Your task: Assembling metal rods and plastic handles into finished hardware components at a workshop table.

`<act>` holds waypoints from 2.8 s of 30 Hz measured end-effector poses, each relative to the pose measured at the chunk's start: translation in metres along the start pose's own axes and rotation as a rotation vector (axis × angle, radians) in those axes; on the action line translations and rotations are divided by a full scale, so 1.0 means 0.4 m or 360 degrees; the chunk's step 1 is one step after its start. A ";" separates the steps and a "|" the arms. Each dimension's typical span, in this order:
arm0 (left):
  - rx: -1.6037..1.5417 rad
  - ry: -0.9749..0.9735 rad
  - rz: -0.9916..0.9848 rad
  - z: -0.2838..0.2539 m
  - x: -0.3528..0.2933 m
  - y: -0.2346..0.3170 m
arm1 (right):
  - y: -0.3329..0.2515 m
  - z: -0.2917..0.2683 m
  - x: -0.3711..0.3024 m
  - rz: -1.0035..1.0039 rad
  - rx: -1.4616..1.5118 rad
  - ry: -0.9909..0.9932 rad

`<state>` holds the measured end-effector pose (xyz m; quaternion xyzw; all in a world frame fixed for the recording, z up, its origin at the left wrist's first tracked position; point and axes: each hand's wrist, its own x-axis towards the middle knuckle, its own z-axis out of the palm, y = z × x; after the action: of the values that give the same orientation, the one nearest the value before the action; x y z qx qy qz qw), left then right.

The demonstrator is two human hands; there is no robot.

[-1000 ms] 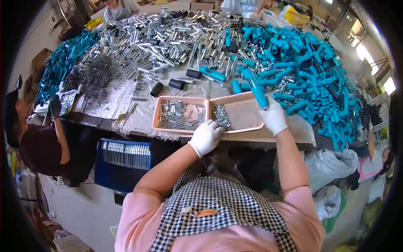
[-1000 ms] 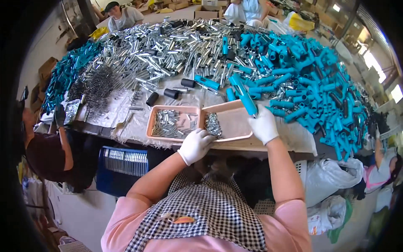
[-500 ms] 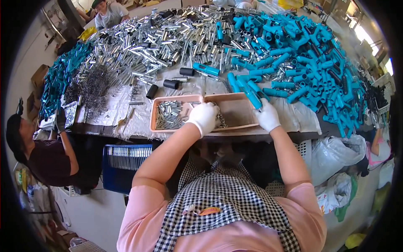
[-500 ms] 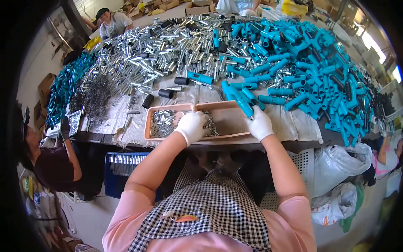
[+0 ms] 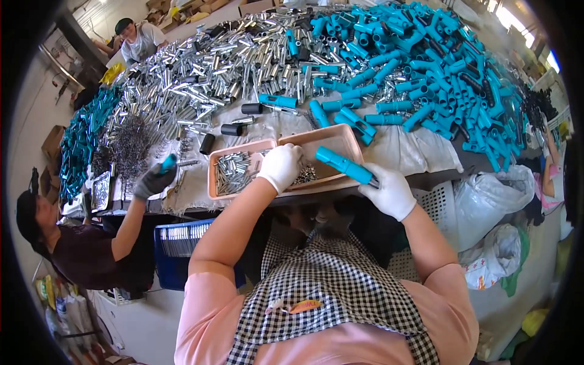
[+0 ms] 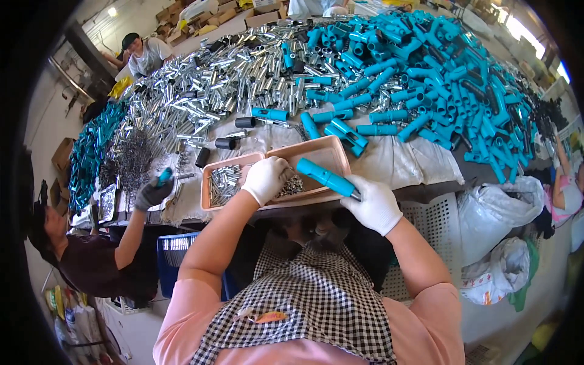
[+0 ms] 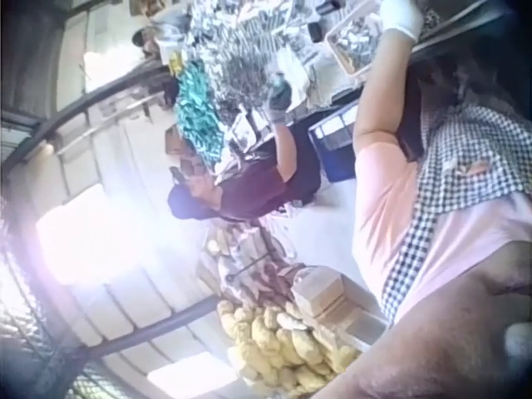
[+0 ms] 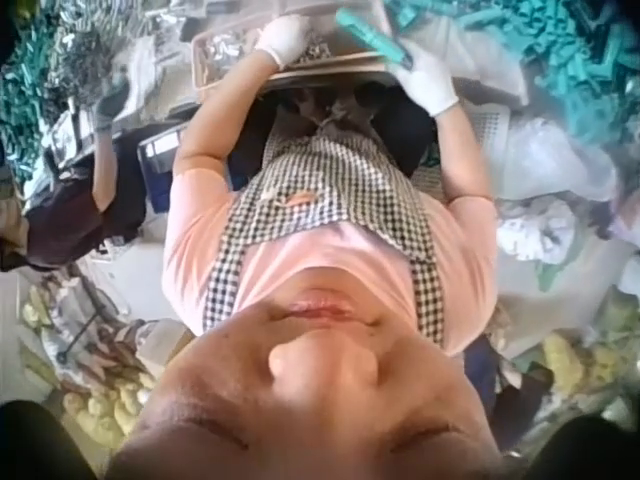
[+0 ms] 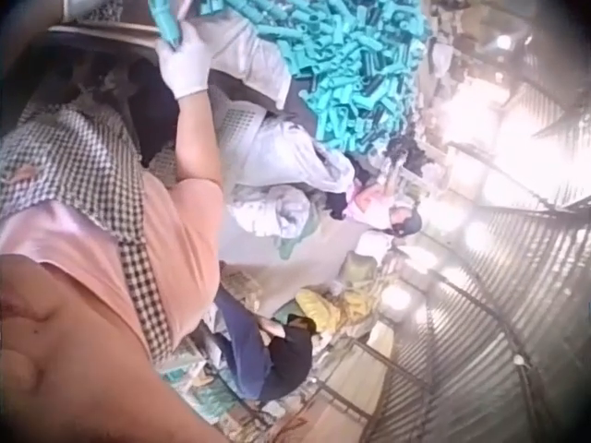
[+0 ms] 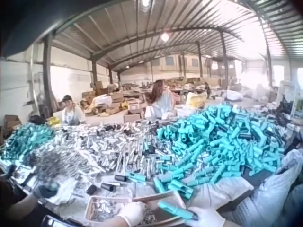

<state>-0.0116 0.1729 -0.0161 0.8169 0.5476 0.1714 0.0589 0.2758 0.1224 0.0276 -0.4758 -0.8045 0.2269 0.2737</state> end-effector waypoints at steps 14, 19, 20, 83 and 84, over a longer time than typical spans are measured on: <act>-0.0403 0.0168 0.0689 -0.131 -0.129 0.156 | -0.101 0.058 -0.047 -0.0306 -0.0246 -0.0072; -0.0363 0.0129 0.0843 -0.121 -0.169 0.146 | -0.100 0.051 -0.056 -0.0077 0.0224 -0.0375; -0.0247 0.0112 0.0888 -0.111 -0.182 0.138 | -0.095 0.049 -0.058 -0.0002 0.0267 -0.0497; -0.1296 -0.0235 0.0450 -0.144 -0.154 0.134 | -0.124 0.076 -0.094 0.0868 0.2212 -0.1227; -0.1244 -0.0275 0.0405 -0.142 -0.156 0.131 | -0.129 0.074 -0.090 0.0817 0.1967 -0.1198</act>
<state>-0.0065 0.0900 0.0383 0.8056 0.3292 0.3030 0.3885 0.2376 0.0644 0.0296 -0.2988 -0.4347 0.8386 0.1363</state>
